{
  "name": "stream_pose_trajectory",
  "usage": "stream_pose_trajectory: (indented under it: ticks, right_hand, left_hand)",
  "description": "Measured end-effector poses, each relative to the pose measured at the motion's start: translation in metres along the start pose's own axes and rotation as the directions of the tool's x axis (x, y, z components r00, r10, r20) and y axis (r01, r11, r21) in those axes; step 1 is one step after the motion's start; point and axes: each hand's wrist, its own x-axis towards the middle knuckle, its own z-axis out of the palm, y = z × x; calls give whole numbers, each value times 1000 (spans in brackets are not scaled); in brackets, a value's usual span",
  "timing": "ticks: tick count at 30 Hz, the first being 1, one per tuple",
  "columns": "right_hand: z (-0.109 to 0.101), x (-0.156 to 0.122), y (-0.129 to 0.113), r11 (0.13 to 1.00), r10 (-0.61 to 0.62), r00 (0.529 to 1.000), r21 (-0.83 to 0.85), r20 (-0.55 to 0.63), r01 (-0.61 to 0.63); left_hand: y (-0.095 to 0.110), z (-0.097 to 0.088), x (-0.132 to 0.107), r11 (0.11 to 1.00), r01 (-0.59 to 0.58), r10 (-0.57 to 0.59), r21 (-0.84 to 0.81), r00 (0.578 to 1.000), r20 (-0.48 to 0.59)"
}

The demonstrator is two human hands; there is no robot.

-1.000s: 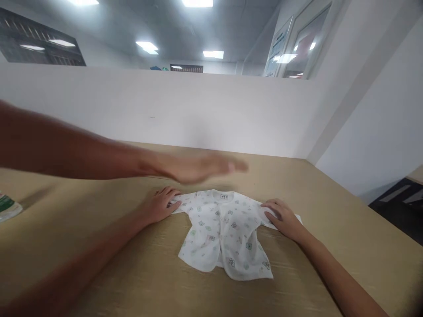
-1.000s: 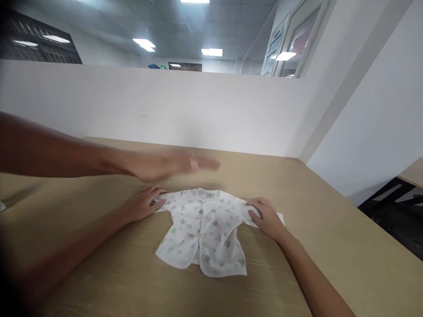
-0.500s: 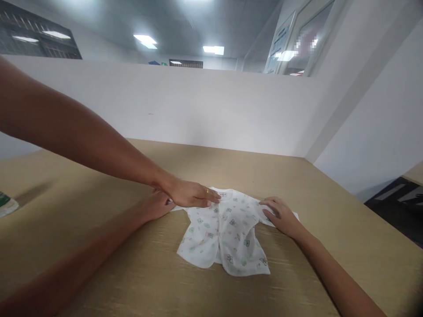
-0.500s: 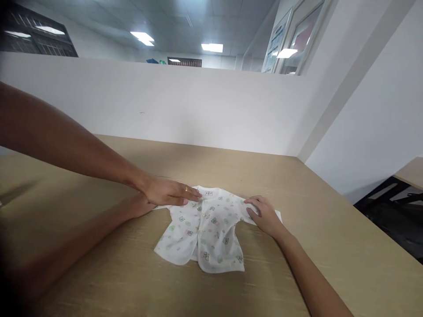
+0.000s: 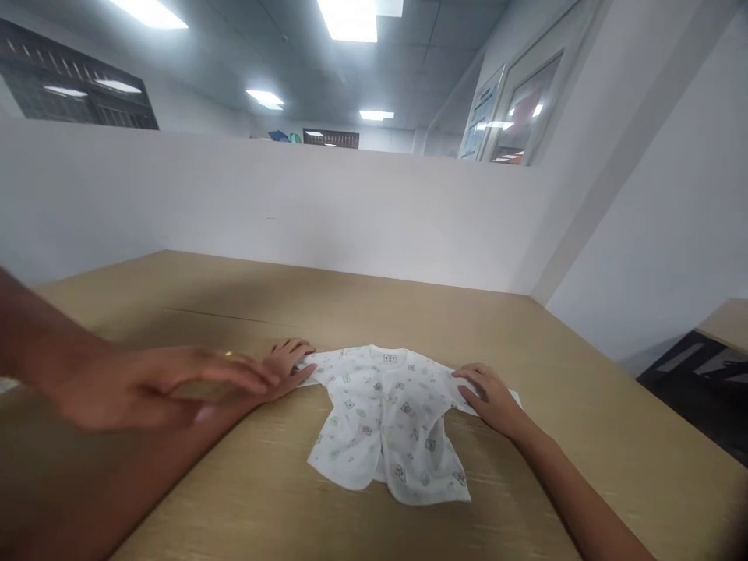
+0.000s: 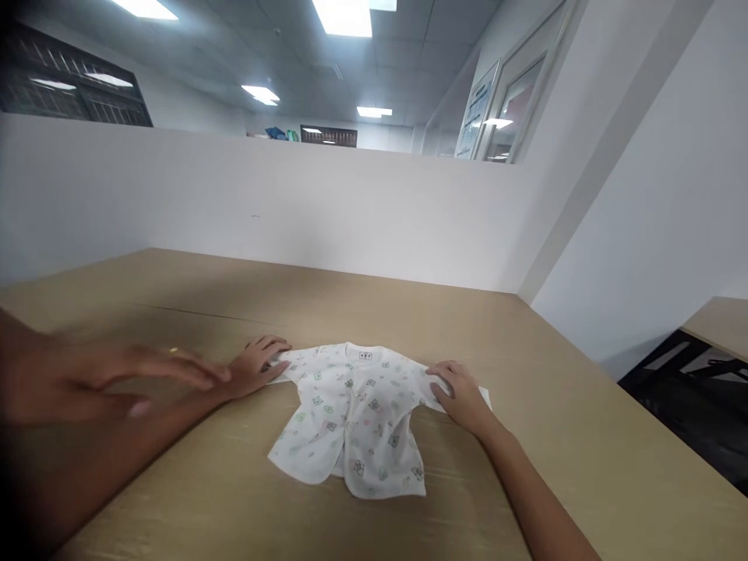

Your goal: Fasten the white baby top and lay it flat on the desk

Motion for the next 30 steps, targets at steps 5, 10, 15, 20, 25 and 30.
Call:
stream_pose_trajectory:
  ticks: [5, 10, 15, 20, 25, 30]
  right_hand:
    - [-1, 1, -1, 999, -40, 999, -2, -14, 40]
    - [0, 1, 1, 999, -33, 999, -3, -11, 33]
    - [0, 1, 0, 999, -36, 999, -6, -9, 36]
    - [-2, 0, -1, 999, -38, 999, 9, -10, 38]
    - [-1, 1, 0, 1000, -18, 1000, 2, 3, 18]
    - [0, 1, 1, 1000, -21, 1000, -5, -6, 21]
  left_hand:
    - [-11, 23, 3, 997, 75, -77, 32, 994, 72]
    - [-21, 27, -1, 997, 65, -69, 44, 994, 89]
    - [-23, 29, 0, 998, 60, -61, 14, 993, 100]
    - [-19, 25, -1, 997, 72, -73, 19, 992, 103]
    - [-16, 22, -1, 996, 88, -91, 36, 989, 116]
    - [-16, 22, -1, 995, 83, -88, 47, 988, 126]
